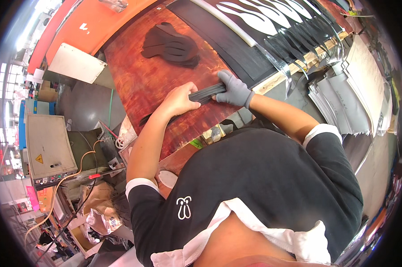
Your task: The person gathers black shoe insole parts on a wooden table, aligns them into a neat stack, and places the stack into a clear plastic bag. They then seal the bag and set it aside on the table.
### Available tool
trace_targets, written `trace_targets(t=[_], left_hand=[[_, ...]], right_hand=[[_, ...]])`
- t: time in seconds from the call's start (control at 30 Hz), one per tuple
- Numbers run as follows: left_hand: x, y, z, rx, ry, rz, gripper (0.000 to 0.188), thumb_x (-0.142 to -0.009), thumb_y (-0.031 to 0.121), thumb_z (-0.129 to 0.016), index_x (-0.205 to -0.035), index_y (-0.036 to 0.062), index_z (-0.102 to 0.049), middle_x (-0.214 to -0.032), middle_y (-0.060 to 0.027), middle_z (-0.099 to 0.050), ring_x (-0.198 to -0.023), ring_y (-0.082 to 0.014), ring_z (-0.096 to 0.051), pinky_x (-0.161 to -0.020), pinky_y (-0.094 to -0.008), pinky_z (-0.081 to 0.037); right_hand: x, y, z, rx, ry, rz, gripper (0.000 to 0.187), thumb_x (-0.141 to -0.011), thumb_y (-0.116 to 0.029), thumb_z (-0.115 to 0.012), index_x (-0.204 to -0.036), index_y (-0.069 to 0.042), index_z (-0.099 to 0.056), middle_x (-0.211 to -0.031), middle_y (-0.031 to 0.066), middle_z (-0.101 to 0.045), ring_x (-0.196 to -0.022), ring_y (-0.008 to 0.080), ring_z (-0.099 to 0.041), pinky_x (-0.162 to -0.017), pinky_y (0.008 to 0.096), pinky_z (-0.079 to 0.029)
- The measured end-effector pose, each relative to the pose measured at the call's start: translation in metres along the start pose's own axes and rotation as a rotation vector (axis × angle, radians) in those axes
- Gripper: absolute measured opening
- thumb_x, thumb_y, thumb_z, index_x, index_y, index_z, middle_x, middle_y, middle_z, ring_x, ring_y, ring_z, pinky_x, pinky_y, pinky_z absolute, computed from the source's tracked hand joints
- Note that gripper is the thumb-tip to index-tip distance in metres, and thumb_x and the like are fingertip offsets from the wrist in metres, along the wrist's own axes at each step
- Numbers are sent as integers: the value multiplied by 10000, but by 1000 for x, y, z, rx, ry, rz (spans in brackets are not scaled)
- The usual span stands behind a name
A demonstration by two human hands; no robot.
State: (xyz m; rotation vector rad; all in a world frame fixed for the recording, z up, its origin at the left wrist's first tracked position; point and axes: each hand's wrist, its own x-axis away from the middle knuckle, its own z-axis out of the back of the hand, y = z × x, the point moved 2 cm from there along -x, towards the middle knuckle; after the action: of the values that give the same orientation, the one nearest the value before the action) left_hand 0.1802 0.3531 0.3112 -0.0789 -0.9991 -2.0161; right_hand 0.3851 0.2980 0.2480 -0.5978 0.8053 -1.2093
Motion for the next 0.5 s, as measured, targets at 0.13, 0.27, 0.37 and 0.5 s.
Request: trace_targets(t=[0.13, 0.27, 0.37, 0.5], left_hand=[[0, 0, -5, -102, 126, -203, 357, -687, 98, -719, -978, 39, -521, -922, -121, -601, -880, -237, -588, -773, -354, -448], [3, -6, -7, -130, 188, -33, 388, -695, 125, -712, -1009, 40, -500, -877, -139, -623, -821, -284, -618, -744, -383, -467], [3, -7, -2, -249, 218, 25, 426, -692, 165, -726, -1036, 47, -504, -916, -161, -630, -880, -326, -622, -781, -394, -471], [2, 1, -8, -256, 218, -64, 394, -707, 160, -719, -1037, 74, -521, -983, -125, -606, -971, -301, -602, -815, -390, -466]], right_hand=[[-2, -8, -1, -13, -67, 128, 336, -688, -214, -752, -902, -51, -550, -848, 106, -547, -803, 296, -556, -697, 391, -447], [-7, 9, -3, -55, -47, 67, 416, -692, -208, -771, -1001, -53, -540, -874, 123, -572, -808, 277, -580, -718, 376, -464], [-9, 24, -2, -387, -127, -26, 642, -763, -280, -750, -1267, -32, -439, -995, 98, -600, -933, 194, -592, -861, 314, -474], [-7, 28, -11, -1122, 244, -562, 503, -892, -404, -582, -1230, -46, -479, -980, 42, -559, -909, 124, -527, -798, 290, -438]])
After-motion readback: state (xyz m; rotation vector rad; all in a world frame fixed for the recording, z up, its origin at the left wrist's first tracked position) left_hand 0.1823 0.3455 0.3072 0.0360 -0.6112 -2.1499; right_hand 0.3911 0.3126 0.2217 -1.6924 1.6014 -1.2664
